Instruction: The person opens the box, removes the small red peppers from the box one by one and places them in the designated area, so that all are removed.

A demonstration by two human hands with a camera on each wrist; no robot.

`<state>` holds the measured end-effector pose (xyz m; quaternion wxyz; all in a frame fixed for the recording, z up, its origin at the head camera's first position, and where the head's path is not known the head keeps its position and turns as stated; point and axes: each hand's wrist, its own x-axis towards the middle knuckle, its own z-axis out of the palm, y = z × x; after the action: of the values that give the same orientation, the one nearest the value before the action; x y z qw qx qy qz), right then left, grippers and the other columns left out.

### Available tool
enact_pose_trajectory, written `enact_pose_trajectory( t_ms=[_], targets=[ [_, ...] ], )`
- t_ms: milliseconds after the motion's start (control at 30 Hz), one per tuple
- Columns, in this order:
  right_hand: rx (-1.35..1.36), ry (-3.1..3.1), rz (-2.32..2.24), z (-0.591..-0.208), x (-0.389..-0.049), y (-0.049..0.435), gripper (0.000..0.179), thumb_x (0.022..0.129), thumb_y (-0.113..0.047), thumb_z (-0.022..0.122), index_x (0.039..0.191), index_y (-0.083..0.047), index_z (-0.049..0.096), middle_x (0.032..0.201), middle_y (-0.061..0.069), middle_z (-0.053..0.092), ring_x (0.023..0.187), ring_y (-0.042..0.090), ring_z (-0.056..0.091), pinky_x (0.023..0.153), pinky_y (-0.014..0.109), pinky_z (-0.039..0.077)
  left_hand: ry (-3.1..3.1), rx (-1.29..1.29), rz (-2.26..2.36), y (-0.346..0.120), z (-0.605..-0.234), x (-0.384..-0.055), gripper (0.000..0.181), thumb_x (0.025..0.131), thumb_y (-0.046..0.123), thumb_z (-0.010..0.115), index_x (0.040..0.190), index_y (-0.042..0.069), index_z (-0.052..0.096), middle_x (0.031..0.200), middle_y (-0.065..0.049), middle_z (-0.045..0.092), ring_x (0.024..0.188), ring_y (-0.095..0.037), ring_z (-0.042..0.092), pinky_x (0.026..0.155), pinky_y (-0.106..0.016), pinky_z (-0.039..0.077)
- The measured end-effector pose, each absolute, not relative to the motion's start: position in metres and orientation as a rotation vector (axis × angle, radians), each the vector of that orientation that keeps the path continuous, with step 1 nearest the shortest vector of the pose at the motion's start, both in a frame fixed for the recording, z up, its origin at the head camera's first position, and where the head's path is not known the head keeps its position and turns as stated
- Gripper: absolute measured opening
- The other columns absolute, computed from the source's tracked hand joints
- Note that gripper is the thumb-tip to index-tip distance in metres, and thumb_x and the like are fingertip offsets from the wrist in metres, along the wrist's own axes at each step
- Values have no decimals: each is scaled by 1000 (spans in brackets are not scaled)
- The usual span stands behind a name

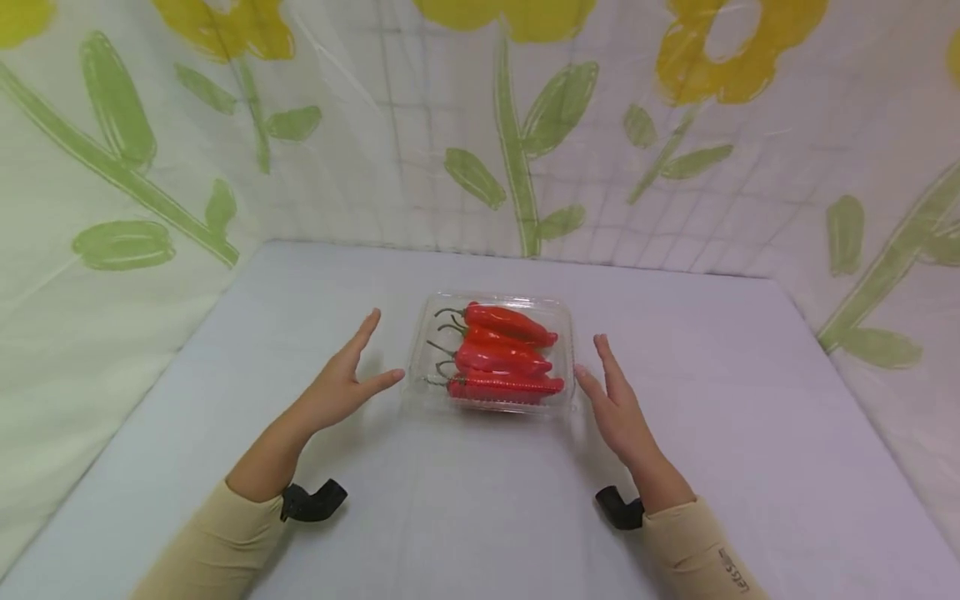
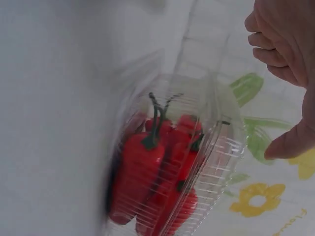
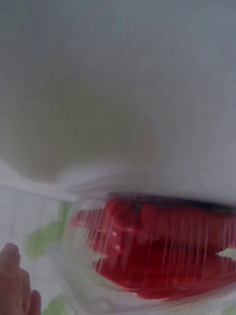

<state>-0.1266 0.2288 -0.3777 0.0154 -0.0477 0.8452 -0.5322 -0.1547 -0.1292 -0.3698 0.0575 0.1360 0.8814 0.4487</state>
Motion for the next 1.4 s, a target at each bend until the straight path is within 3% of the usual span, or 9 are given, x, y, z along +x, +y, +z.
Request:
enact_pose_trajectory(
  t_ms=[100, 200, 300, 433, 567, 733, 1133, 1267, 1400],
  targets=[
    [-194, 2543, -1761, -387, -125, 224, 70, 95, -22, 46, 151, -10, 5, 158, 9, 2, 145, 34, 1, 114, 54, 11, 2568, 422, 1436, -121, -379, -154, 96, 84, 40, 64, 151, 17, 0, 158, 1, -2, 146, -21, 0, 116, -51, 12],
    [-248, 2493, -1796, -393, -125, 222, 77, 91, -15, 53, 151, -9, 4, 159, 9, 2, 145, 34, 2, 115, 33, 17, 2500, 415, 1501, -114, -387, -152, 95, 84, 36, 64, 151, 16, 0, 158, 1, -1, 146, -23, 2, 116, -51, 12],
    [-303, 2440, -1816, -400, -125, 221, 83, 88, -8, 57, 150, -7, 2, 158, 10, 0, 144, 35, 1, 106, 10, 26, 2456, 422, 1573, -109, -394, -151, 92, 86, 27, 63, 151, 16, 0, 158, 0, 0, 146, -25, 3, 116, -52, 11],
    [-362, 2406, -1851, -407, -125, 219, 88, 85, -3, 59, 150, -6, 0, 158, 11, -3, 143, 38, 3, 95, 1, 30, 2403, 441, 1681, -103, -401, -150, 89, 87, 18, 61, 151, 16, 0, 158, -3, -1, 146, -25, 2, 116, -50, 10],
    [-392, 2418, -1912, -414, -125, 216, 89, 83, 1, 59, 150, -7, 1, 158, 11, -2, 142, 41, 6, 95, 3, 33, 2331, 472, 1801, -99, -407, -150, 86, 86, 12, 60, 150, 8, 3, 158, -9, -1, 146, -23, 0, 117, -48, 9],
    [-404, 2554, -1847, -421, -125, 213, 92, 81, -1, 62, 151, -10, 2, 158, 10, -2, 144, 35, 3, 97, 1, 28, 2231, 566, 1921, -94, -413, -149, 83, 83, 1, 58, 148, -1, 8, 157, -15, -5, 145, -25, -5, 117, -46, 4],
    [-396, 2596, -1781, -421, -125, 213, 95, 81, -5, 65, 151, -18, 1, 159, 3, -3, 145, 30, 1, 100, 5, 25, 2231, 678, 1920, -90, -422, -146, 85, 82, -5, 50, 148, -1, -4, 156, -16, -13, 144, -27, -12, 115, -52, -2],
    [-400, 2596, -1775, -421, -125, 213, 96, 81, -5, 65, 151, -18, 1, 159, 6, -5, 145, 30, 0, 112, 29, 26, 2243, 701, 1887, -91, -422, -146, 85, 84, -1, 51, 148, 0, -5, 156, -16, -16, 144, -28, -15, 114, -55, -4],
    [-413, 2593, -1782, -422, -124, 212, 99, 79, -3, 66, 151, -17, 0, 158, 9, -6, 145, 32, -2, 109, 58, 18, 2255, 699, 1854, -92, -421, -145, 86, 85, 1, 54, 149, 2, -5, 155, -14, -18, 143, -29, -17, 114, -57, -5]
  ],
)
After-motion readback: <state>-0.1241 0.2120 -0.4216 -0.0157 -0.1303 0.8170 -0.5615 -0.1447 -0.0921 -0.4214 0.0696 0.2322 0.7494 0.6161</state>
